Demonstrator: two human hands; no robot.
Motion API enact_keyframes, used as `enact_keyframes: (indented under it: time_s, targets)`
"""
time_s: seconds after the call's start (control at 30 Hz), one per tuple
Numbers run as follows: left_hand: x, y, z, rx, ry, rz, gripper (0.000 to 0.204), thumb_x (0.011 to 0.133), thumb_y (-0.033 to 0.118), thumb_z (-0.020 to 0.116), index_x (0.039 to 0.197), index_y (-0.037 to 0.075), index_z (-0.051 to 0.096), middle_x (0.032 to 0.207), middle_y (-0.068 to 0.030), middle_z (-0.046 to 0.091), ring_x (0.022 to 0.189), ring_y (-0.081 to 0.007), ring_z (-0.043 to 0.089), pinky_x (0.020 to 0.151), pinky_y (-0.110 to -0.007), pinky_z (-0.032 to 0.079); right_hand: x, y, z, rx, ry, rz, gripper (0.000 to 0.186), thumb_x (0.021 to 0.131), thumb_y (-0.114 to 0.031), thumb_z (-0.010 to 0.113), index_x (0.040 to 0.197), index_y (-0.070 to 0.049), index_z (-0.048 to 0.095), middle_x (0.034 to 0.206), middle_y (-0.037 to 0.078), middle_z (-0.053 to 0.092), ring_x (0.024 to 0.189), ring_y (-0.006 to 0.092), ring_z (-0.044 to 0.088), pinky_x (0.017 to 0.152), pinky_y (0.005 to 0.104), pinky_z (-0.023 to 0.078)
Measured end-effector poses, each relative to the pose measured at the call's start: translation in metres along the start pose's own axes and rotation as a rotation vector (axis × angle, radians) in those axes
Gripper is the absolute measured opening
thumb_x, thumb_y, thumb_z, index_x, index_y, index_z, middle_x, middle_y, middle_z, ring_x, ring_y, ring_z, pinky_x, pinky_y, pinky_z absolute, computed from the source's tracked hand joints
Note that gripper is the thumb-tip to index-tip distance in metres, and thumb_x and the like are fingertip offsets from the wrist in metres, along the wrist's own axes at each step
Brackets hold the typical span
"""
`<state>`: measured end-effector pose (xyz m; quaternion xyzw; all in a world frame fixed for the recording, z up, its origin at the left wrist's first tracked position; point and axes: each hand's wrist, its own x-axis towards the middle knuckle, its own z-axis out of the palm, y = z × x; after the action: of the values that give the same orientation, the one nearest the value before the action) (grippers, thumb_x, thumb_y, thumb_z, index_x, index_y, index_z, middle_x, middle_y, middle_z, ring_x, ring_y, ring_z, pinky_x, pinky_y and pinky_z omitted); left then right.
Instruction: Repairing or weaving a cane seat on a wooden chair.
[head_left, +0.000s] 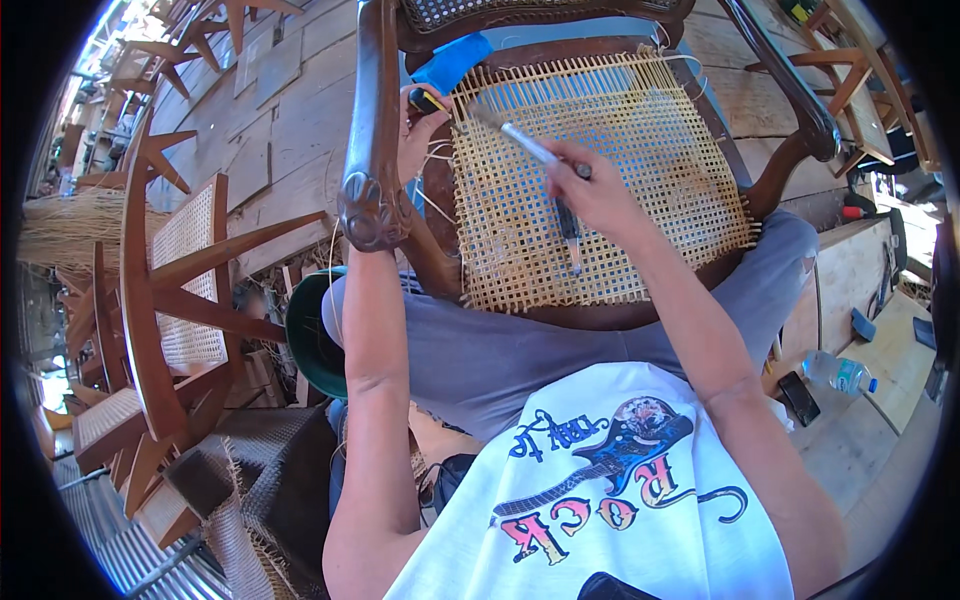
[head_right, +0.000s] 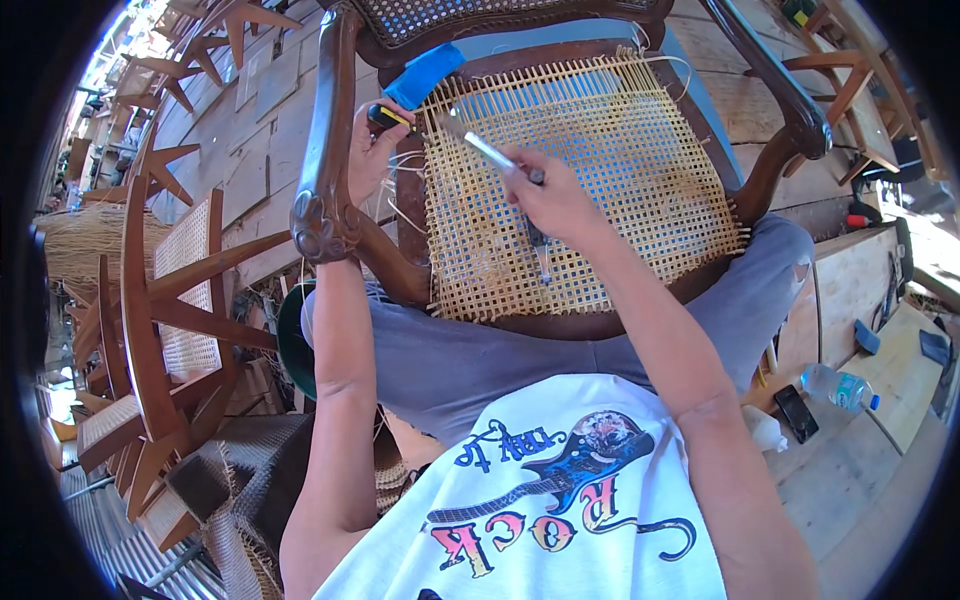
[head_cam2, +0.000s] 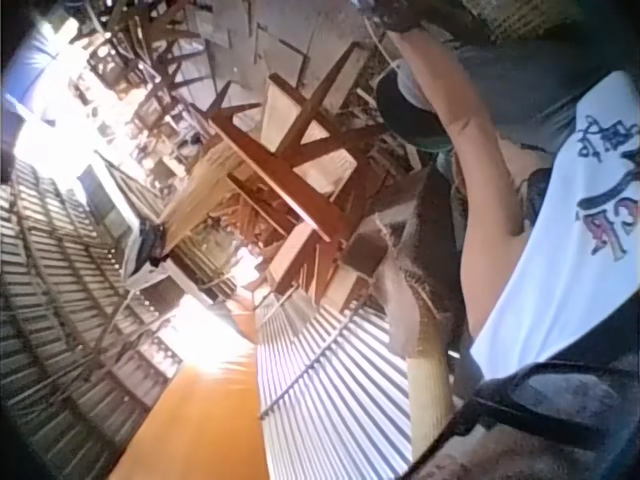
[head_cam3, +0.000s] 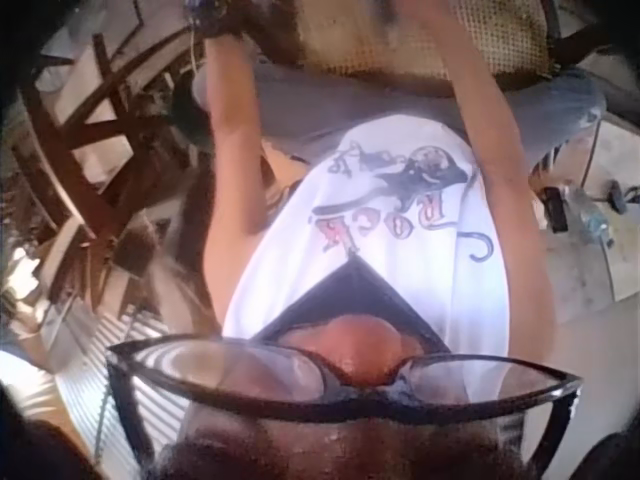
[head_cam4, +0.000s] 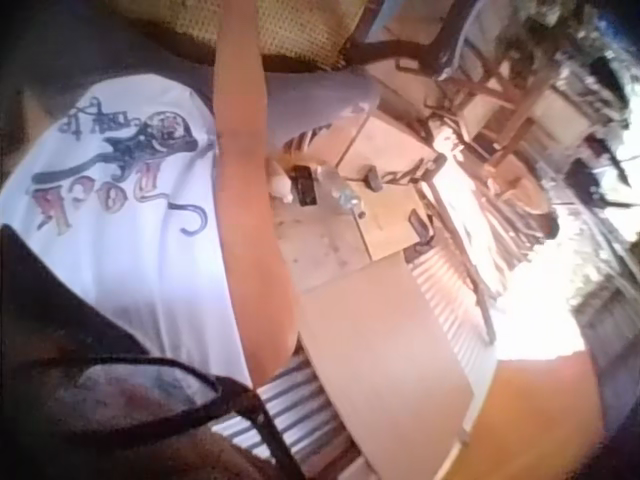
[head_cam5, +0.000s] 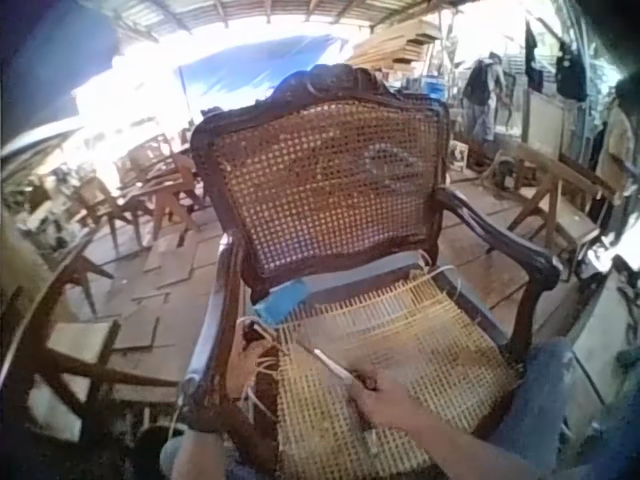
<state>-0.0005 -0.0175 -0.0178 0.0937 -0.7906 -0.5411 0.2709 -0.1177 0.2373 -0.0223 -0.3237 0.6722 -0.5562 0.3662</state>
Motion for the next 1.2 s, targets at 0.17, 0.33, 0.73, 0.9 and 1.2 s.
enact_keyframes:
  time_s: [0.17,0.33,0.73,0.9,1.2]
  targets:
    - [-0.004,0.000,0.003,-0.032,-0.009,-0.017,0.018,0.093,-0.002,0.061,0.110,0.003,0.056,0.105,-0.0061,0.065,0.098,-0.0110,0.060,0.090,-0.026,0.048,-0.003,-0.004,0.008,0.293,0.208,0.002,0.038,0.100,-0.016,0.056,0.135,-0.002,0.051,0.079,0.001,0.057,0.065,0.0049,0.048,0.056,0.0208,0.039]
    - [-0.002,0.001,-0.002,0.038,-0.048,0.026,0.020,0.092,-0.002,0.062,0.110,0.002,0.056,0.102,-0.0053,0.066,0.096,-0.0112,0.061,0.088,-0.026,0.049,-0.019,-0.006,0.011,0.349,-0.050,0.200,0.036,0.100,-0.011,0.055,0.135,-0.005,0.052,0.077,0.002,0.057,0.056,0.0036,0.044,0.047,0.0188,0.032]
    - [-0.007,0.011,0.003,0.056,-0.079,-0.038,0.020,0.092,0.000,0.062,0.111,0.003,0.058,0.101,-0.0052,0.066,0.094,-0.0122,0.062,0.085,-0.028,0.052,-0.037,0.002,0.016,0.367,0.066,0.164,0.035,0.099,-0.013,0.055,0.132,-0.003,0.051,0.074,0.001,0.054,0.054,0.0038,0.043,0.046,0.0184,0.031]
    - [-0.009,0.004,0.000,-0.157,0.005,0.019,0.019,0.092,-0.001,0.062,0.110,0.003,0.059,0.102,-0.0052,0.066,0.093,-0.0129,0.063,0.084,-0.029,0.054,-0.041,0.002,0.015,0.515,0.186,0.133,0.034,0.099,-0.012,0.055,0.132,-0.001,0.051,0.075,0.002,0.055,0.052,0.0040,0.042,0.046,0.0184,0.031]
    - [-0.014,0.001,-0.004,-0.151,-0.043,-0.049,0.018,0.093,0.000,0.062,0.110,0.003,0.057,0.102,-0.0054,0.066,0.098,-0.0125,0.062,0.092,-0.028,0.049,-0.049,-0.001,0.004,0.413,0.014,0.203,0.036,0.100,-0.013,0.053,0.135,-0.002,0.048,0.076,0.002,0.055,0.052,0.0027,0.040,0.046,0.0197,0.031]
